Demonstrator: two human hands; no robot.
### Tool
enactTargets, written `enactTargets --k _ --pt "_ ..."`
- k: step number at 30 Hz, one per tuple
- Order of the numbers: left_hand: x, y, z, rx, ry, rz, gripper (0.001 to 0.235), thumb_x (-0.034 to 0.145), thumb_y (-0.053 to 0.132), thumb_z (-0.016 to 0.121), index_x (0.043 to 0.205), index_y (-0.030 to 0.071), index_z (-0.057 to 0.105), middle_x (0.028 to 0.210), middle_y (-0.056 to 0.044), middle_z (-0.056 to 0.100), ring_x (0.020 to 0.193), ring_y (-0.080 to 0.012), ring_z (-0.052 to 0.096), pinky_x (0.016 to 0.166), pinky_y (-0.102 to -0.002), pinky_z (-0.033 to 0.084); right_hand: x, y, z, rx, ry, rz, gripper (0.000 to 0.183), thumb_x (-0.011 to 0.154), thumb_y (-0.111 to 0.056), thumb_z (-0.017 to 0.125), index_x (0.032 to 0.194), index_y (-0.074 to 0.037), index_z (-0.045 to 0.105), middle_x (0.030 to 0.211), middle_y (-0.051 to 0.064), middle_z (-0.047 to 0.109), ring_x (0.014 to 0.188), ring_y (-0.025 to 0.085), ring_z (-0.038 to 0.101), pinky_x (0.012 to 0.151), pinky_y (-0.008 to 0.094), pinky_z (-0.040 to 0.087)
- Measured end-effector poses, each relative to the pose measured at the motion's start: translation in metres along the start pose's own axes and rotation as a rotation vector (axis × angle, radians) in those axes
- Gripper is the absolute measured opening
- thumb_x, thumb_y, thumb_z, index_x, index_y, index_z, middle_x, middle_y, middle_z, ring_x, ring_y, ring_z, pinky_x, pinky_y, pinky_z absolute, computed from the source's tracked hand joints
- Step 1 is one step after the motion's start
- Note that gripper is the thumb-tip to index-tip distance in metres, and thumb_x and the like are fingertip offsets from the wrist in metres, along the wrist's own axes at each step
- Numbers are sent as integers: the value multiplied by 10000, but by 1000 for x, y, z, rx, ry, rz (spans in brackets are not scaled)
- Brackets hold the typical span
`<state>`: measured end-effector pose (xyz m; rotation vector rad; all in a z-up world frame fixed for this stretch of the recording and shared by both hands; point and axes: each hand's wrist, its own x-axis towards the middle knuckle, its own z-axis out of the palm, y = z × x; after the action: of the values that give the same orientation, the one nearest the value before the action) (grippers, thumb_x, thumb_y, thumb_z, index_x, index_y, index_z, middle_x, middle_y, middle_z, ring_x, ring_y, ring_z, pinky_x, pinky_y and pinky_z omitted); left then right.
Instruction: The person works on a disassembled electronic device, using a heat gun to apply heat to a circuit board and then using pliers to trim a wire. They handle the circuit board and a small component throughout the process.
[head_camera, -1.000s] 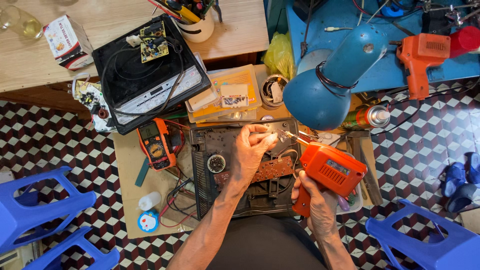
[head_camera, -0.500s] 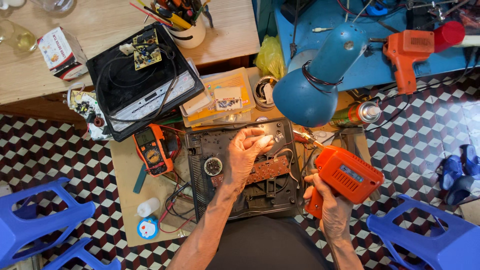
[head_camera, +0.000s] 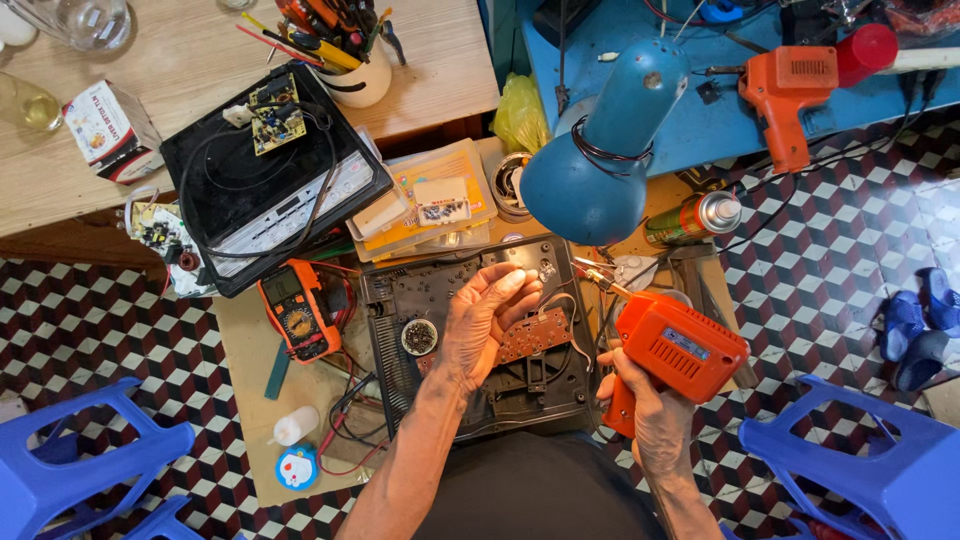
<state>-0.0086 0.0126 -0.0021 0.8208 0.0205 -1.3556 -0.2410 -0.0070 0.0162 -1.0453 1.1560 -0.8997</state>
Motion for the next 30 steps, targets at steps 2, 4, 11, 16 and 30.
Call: enactTargets --k 2,4,11,16,30 --pt "0 0 0 -12 10 -9 275 936 110 712 1168 -11 626 1075 -181 735 978 -227 748 884 -313 638 0 -1 0 -12 2 11 213 908 -162 708 1080 -43 667 886 114 740 631 152 695 594 306 624" --pt "0 -2 -2 -6 19 -8 277 935 122 712 1163 -9 625 1073 -172 729 984 -225 744 893 -317 638 0 -4 -1 -43 -17 11 216 921 -162 715 1080 -20 680 844 121 724 628 163 698 598 303 621" --pt "1 -6 -12 82 82 -39 264 927 129 700 1146 4 619 1073 -159 721 976 -214 728 912 -317 613 15 -27 -7 -3 158 219 265 857 -165 714 1051 13 682 808 145 726 552 201 679 467 332 542" --pt "-2 -13 -24 113 141 -96 296 935 120 667 1184 -39 650 1062 -157 730 973 -214 728 904 -306 605 63 -42 -14 8 221 176 310 900 -249 688 1057 17 682 795 136 693 564 171 654 475 311 512" --pt "68 -120 -133 317 378 -288 386 940 126 676 1303 -5 668 1066 -202 734 961 -306 715 904 -444 607 263 -22 16 237 115 100 373 877 -368 733 1074 -60 658 836 132 710 513 221 648 463 368 539"
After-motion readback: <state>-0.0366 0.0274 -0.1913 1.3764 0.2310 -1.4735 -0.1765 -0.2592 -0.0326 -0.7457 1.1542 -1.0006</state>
